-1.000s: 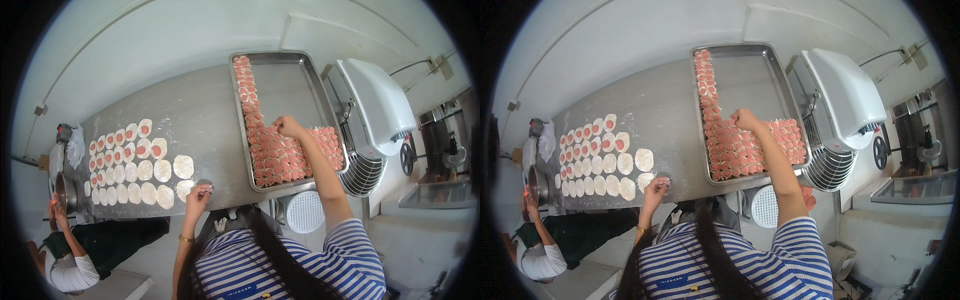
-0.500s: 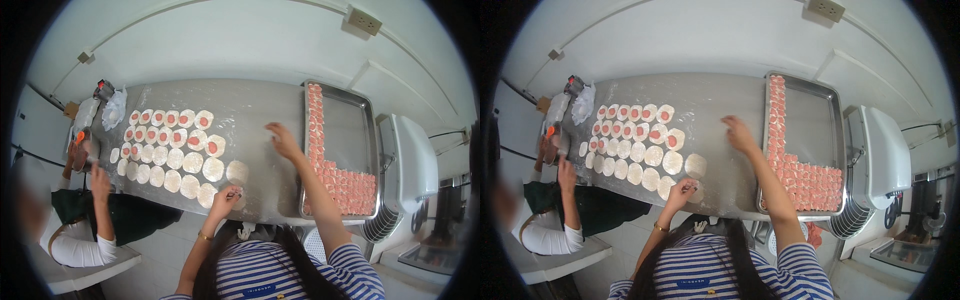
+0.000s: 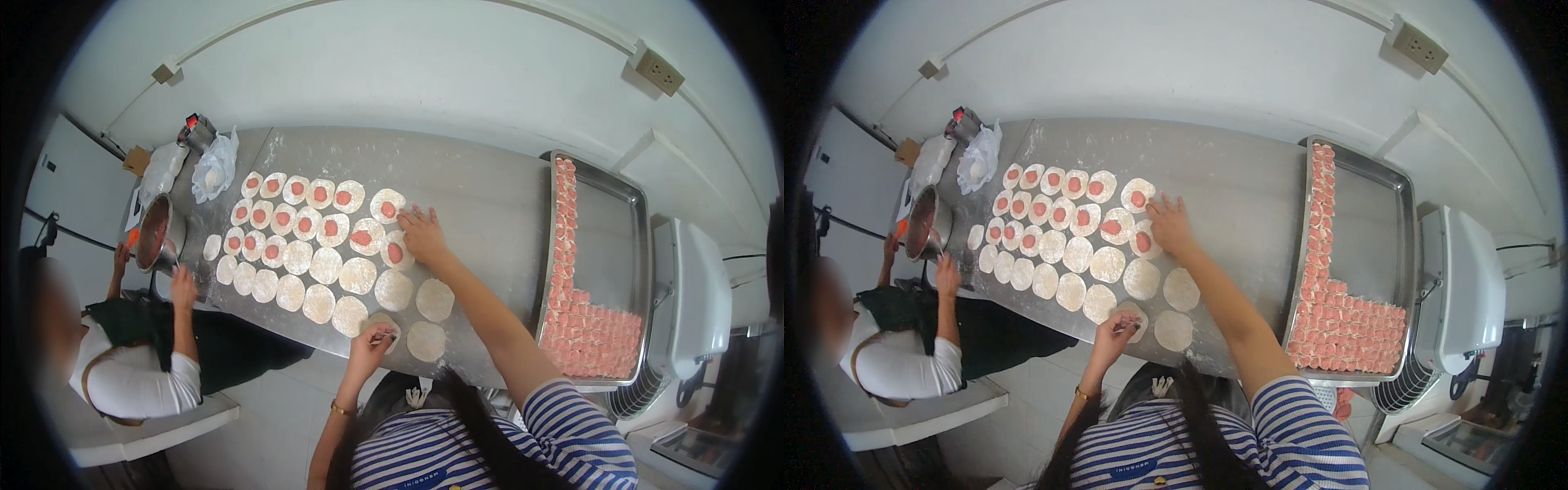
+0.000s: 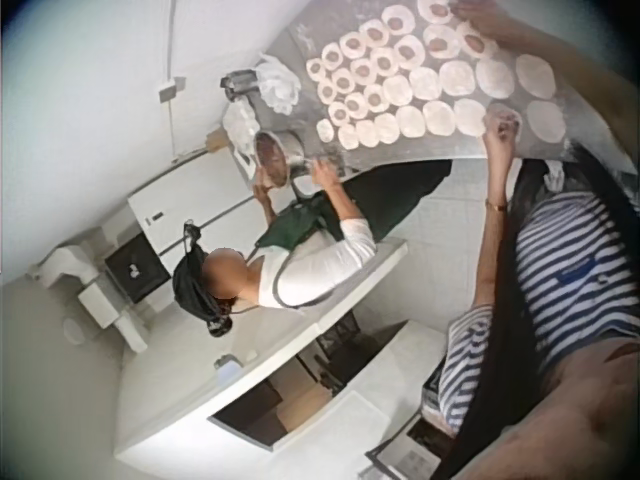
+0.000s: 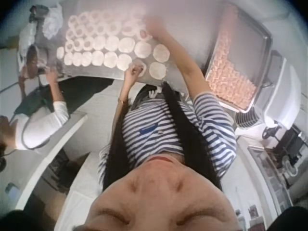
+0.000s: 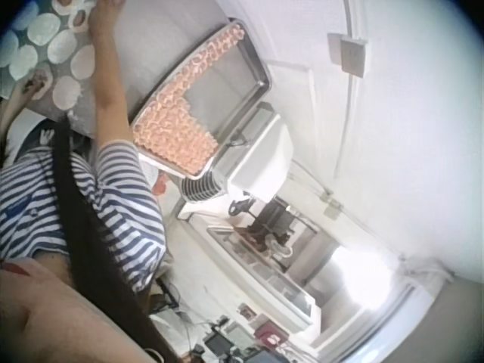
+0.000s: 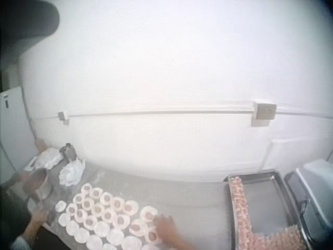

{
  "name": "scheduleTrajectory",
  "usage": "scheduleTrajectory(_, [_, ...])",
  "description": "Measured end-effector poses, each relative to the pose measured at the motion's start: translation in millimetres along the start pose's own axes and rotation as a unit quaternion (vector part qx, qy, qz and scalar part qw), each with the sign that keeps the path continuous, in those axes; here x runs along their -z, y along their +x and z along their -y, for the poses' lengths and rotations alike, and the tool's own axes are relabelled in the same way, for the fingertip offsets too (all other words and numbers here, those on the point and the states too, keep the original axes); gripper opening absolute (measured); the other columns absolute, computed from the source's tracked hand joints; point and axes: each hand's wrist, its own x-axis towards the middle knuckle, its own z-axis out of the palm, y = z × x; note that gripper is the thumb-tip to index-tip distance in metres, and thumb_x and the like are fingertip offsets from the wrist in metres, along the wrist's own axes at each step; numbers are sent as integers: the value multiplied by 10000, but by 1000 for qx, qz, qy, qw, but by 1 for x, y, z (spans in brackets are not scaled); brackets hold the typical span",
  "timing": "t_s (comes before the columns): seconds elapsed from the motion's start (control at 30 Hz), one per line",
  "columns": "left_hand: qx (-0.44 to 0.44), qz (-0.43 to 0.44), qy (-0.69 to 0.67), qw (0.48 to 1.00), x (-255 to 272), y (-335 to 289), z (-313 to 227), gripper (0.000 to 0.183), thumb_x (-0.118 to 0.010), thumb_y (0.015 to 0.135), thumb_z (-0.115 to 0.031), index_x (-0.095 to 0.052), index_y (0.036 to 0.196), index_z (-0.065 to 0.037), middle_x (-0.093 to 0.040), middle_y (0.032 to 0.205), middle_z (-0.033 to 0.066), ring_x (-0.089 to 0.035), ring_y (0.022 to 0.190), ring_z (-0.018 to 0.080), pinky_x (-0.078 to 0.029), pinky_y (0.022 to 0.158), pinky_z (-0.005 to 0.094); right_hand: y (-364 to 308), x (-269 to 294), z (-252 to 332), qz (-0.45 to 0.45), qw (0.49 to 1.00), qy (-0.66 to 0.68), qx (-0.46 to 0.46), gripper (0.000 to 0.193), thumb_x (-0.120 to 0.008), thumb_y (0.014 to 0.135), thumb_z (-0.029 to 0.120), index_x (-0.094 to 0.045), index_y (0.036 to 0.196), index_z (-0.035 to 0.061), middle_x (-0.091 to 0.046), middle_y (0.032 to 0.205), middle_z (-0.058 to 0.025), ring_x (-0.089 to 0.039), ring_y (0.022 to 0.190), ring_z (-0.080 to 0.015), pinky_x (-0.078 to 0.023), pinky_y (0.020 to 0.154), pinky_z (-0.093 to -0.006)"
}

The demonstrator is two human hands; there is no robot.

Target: The person places a small amount of pink filling onto round dough wrappers, folds them into half-moon shapes, and places the finished dumplings onto a metal tray. Another person is visible in the background performing a similar task.

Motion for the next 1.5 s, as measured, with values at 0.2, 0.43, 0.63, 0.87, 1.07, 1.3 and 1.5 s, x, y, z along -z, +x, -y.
scheduleTrajectory(0.2, [-41, 47, 83, 995, -25, 26, -22, 247, -599, 831, -7, -618, 1077, -18, -675, 971, 110, -658, 876, 171, -523, 769, 285, -100, 31, -43, -12, 998, 29, -58, 434, -500, 824, 119, -497, 1258, 111, -447, 1386, -25, -305, 1360, -274, -207, 1097, -562])
scheduleTrajectory(0.43, [-152, 67, 190, 968, -92, 70, -42, 244, -627, 794, -33, -611, 1035, -1, -631, 932, 173, -648, 848, 275, -526, 727, 354, -248, 89, -54, 70, 993, 35, -91, 404, -540, 815, 55, -531, 1216, 96, -486, 1346, -36, -320, 1350, -273, -249, 1104, -500])
scheduleTrajectory(0.63, [-185, 42, 337, 922, -152, 88, -45, 216, -662, 767, -64, -588, 951, 22, -551, 999, 181, -574, 911, 347, -475, 789, 410, -271, 69, -35, -77, 941, 148, -294, 241, -608, 776, 85, -606, 1013, 37, -585, 1058, -145, -545, 1044, -341, -446, 885, -422])
scheduleTrajectory(0.87, [-167, 29, 321, 932, -165, 99, -39, 204, -679, 727, -61, -569, 881, 15, -560, 967, 185, -580, 860, 340, -482, 764, 407, -253, 34, -22, -179, 905, 156, -352, 202, -650, 727, 85, -586, 905, 12, -579, 892, -158, -577, 831, -362, -469, 720, -442])
scheduleTrajectory(1.07, [-54, 78, 129, 987, -157, 99, -23, 250, -673, 711, -62, -567, 925, 13, -625, 928, 155, -615, 768, 234, -504, 729, 330, -261, 41, -34, -166, 781, 451, -400, 219, -622, 763, 24, -570, 974, -1, -614, 857, -107, -601, 721, -222, -482, 652, -322])
scheduleTrajectory(1.3, [-21, 100, 46, 994, -163, 83, -20, 496, -610, 760, 3, -442, 1227, 19, -608, 1107, 156, -610, 972, 204, -499, 805, 287, -264, 24, -33, -230, 598, 636, -431, 246, -555, 843, -24, -499, 1082, -16, -608, 848, -69, -582, 726, -119, -470, 637, -242])
scheduleTrajectory(1.5, [86, 143, -141, 976, -163, 84, -18, 419, -441, 845, 66, -461, 1262, 37, -595, 1149, 138, -603, 1004, 179, -500, 823, 258, -260, 32, -16, -307, 495, 709, -397, 275, -525, 854, -34, -488, 1127, -35, -616, 993, -117, -601, 932, -158, -485, 782, -242])
